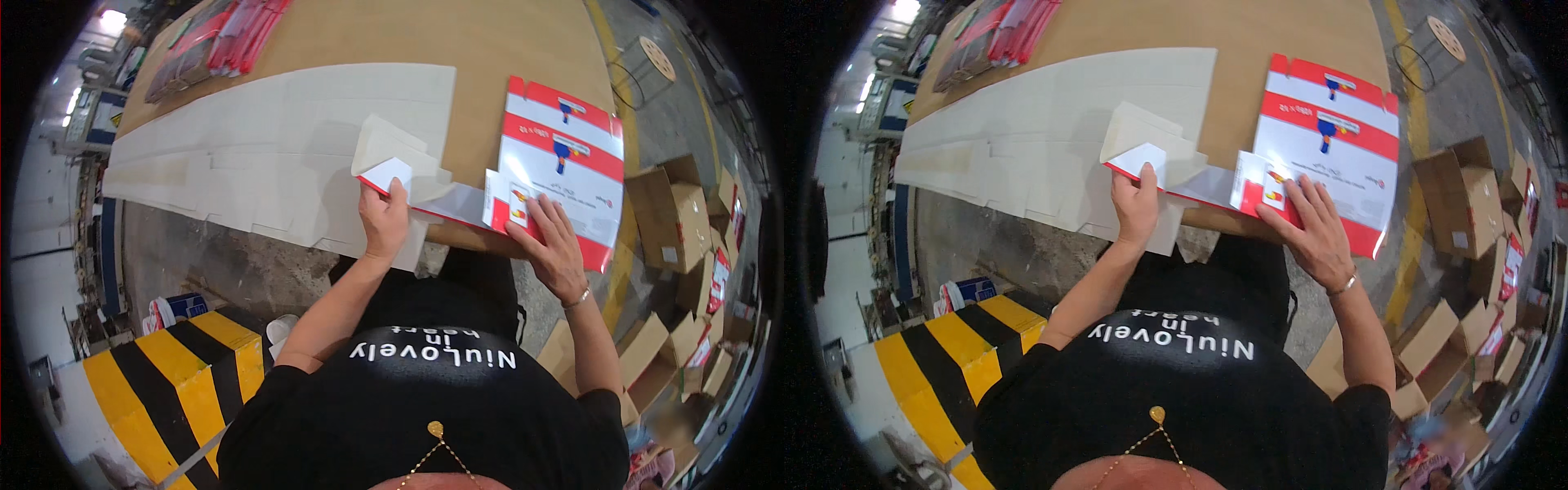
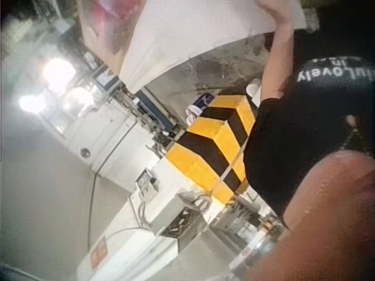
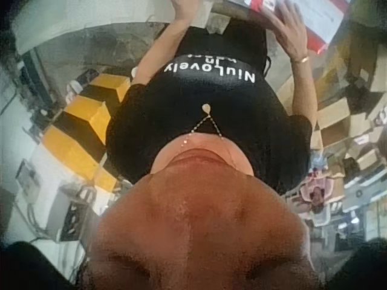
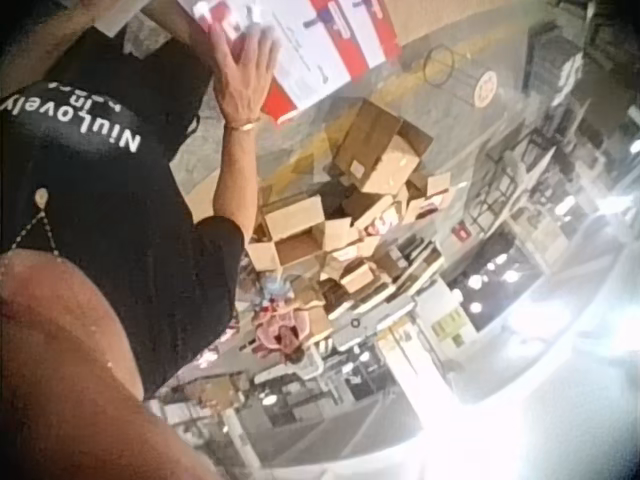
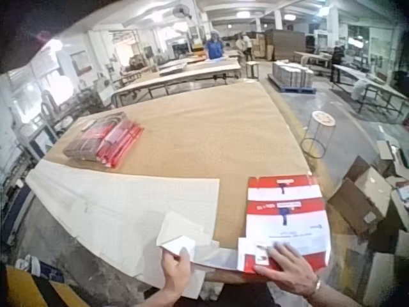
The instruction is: Picking up and organizing white cardboard box templates from a workbench stack.
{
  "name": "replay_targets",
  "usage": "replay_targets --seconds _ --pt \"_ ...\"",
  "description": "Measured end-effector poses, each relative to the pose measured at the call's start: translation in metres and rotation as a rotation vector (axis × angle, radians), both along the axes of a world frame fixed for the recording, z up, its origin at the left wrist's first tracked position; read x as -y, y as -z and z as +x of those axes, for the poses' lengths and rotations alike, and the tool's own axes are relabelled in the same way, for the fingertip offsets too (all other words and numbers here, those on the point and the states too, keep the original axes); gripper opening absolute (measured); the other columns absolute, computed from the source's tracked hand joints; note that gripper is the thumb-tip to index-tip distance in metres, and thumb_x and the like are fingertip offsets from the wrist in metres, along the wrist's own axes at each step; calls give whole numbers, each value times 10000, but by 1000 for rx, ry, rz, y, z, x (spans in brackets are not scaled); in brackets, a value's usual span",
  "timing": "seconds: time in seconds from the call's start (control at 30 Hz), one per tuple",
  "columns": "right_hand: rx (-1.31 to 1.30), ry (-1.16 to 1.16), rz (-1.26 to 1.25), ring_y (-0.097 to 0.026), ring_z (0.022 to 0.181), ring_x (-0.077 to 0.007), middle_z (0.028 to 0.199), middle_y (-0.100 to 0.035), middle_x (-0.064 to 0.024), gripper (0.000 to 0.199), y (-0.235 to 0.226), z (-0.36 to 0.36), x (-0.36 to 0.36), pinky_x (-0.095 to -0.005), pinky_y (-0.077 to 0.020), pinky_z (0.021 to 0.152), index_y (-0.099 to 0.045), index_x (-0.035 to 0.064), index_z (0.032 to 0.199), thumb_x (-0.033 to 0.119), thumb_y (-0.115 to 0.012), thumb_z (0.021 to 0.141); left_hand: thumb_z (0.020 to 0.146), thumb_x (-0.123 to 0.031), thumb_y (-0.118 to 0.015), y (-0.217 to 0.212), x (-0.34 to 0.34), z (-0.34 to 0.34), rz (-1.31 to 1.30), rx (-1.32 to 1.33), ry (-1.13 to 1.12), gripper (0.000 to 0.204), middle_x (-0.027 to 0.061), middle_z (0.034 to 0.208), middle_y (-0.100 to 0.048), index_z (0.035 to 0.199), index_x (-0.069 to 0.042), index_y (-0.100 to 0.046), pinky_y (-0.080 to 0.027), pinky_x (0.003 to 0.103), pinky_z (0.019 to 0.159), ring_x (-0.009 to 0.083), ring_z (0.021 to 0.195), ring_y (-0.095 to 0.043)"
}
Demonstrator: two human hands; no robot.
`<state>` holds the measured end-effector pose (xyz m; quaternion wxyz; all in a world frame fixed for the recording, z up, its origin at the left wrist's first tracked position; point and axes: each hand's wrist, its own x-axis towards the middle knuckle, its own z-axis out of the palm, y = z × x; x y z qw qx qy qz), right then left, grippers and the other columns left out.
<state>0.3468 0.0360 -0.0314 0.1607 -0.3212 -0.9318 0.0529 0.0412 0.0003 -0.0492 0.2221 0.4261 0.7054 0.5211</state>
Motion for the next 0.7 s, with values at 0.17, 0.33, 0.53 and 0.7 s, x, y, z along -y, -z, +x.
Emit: replay_targets --seconds 0.17,0.33,0.53,0.7 --pt "-43 37 -34 -445 1392 -395 1486 -485 -150 746 -3 -8 -1 -518 -352 1175 -458 414 1469 43 -681 862 951 -56 -556 -4 -23 8 305 -279 421 448 204 1225 -644 1395 -63 -496 -504 405 921 280 967 -663" --pt "-8 29 -19 -453 1389 -385 1484 -494 -141 762 -2 -9 3 -518 -355 1170 -502 402 1445 6 -685 820 1060 -300 -476 -4 -33 -19 108 243 159 371 86 1101 -641 1236 13 -568 -500 373 872 170 976 -601" --pt "35 40 0 -434 1400 -402 1483 -482 -155 748 3 -5 4 -517 -338 1182 -434 439 1477 78 -687 873 1053 -218 -468 -2 -28 -9 247 771 -84 296 83 1007 -640 1159 34 -583 -487 342 841 179 970 -615" --pt "18 16 -17 -451 1383 -400 1472 -486 -162 772 1 -5 1 -519 -351 1171 -430 428 1485 58 -687 858 850 33 -547 9 -25 1 187 -391 437 499 177 1235 -552 1341 -56 -531 -496 394 945 350 1185 -564"
